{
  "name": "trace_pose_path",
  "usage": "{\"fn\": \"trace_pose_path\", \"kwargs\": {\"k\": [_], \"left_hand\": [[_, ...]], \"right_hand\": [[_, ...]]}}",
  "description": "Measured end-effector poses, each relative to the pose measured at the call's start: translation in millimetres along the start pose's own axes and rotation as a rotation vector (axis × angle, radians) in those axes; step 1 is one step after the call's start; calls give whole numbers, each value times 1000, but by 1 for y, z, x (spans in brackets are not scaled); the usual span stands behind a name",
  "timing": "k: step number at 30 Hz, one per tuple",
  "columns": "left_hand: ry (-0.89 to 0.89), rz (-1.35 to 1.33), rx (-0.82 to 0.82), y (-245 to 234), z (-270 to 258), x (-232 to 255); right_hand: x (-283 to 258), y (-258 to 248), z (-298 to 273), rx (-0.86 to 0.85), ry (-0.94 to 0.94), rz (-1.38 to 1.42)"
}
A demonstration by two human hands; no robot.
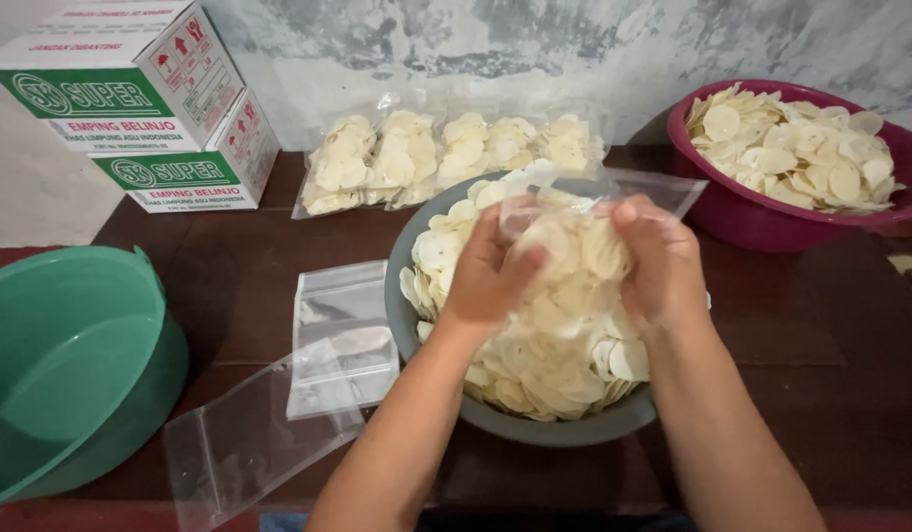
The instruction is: Packaging thin chips into a plastic bag by hand from a large bowl.
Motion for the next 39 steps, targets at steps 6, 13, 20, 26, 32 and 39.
{"fn": "trace_pose_path", "kwargs": {"k": [6, 13, 20, 26, 32, 39], "left_hand": [[-196, 17, -53, 7, -6, 13], [-252, 79, -7, -2, -10, 12], [-348, 228, 93, -38, -19, -2], [-387, 119, -24, -29, -28, -12], [-421, 221, -236, -12, -36, -8], [-472, 192, -63, -33, -27, -9]], "right_hand": [[6, -11, 4, 31, 33, 16], [5, 6, -3, 79, 147, 88], [16, 4, -9, 64, 91, -52], [14, -5, -7, 126, 72, -122], [3, -22, 0, 216, 55, 15], [25, 22, -15, 39, 515, -128]]}}
Point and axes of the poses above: each hand's wrist, its own z-axis towards the middle knuckle, its own y-axis out of the palm, x = y × z, the point moved 9 cm from there along z, towards the middle knuckle, and after that the axes turned 15 degrees about z, right-handed, at the moved point
